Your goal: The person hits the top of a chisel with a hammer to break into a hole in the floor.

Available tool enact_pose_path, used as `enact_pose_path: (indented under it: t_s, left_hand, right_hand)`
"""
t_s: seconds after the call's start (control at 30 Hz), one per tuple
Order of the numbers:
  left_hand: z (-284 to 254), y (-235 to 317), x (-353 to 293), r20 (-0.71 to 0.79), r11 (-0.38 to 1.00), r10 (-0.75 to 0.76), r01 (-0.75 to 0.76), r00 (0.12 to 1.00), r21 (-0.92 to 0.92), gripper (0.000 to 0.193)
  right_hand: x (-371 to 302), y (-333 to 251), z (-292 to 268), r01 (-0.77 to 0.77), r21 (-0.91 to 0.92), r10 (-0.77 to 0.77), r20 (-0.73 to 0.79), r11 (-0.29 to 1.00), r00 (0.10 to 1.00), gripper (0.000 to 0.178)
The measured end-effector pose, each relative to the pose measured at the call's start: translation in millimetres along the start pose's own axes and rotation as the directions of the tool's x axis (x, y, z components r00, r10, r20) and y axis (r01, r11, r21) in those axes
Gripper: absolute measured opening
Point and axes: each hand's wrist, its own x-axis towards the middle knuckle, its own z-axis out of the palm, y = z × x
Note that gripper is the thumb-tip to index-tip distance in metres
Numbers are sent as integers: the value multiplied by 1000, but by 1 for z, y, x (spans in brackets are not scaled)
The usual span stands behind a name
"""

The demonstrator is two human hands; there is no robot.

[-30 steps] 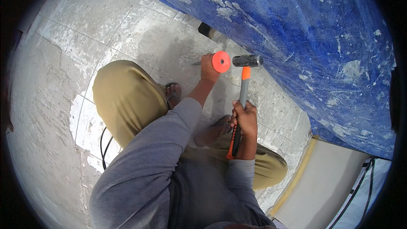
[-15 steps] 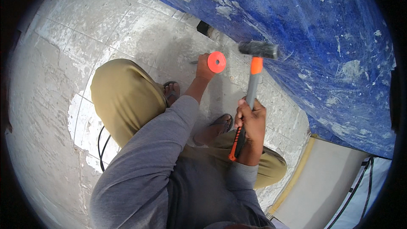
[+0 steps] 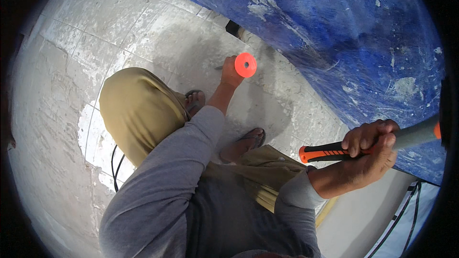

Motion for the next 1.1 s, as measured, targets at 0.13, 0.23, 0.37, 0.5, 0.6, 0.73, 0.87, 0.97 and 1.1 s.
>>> enact_pose_path:
  t_s: [0.13,0.23,0.37,0.5,0.6,0.73,0.87,0.97,1.1]
  left_hand:
    - [-6,4,4,5,1000,-9,9,1000,-5,8]
    - [-4,-12,-1,-3,999,-35,35,999,30,8]
    - [-6,-7,1,7,998,47,-46,999,-39,10]
    - [-20,15,10,-32,954,38,-46,999,-295,12]
    - [-11,-4,7,14,997,4,-3,1000,-73,12]
    - [-4,-10,-2,3,998,-64,64,998,-30,11]
    - [-12,-6,2,42,997,-72,74,997,-32,11]
    - [-10,-2,3,82,993,-103,107,991,-44,11]
    - [-13,-4,8,24,966,-40,45,999,-255,11]
  right_hand:
    - [-1,14,6,9,-27,-11,-79,1000,997,20]
    - [-42,84,9,-324,37,324,-21,945,946,7]
    - [-125,194,-6,-640,-577,824,106,507,557,17]
    - [-97,155,-6,-829,-414,913,14,376,407,20]
    - [-79,114,-16,-803,-316,851,32,506,524,18]
    - [-37,52,-6,-527,-112,532,17,843,847,15]
    - [-22,61,17,-324,-29,323,-21,946,946,15]
    - [-92,166,-10,-343,-410,393,41,845,919,15]
    - [-134,177,-3,-773,-500,915,119,391,386,19]
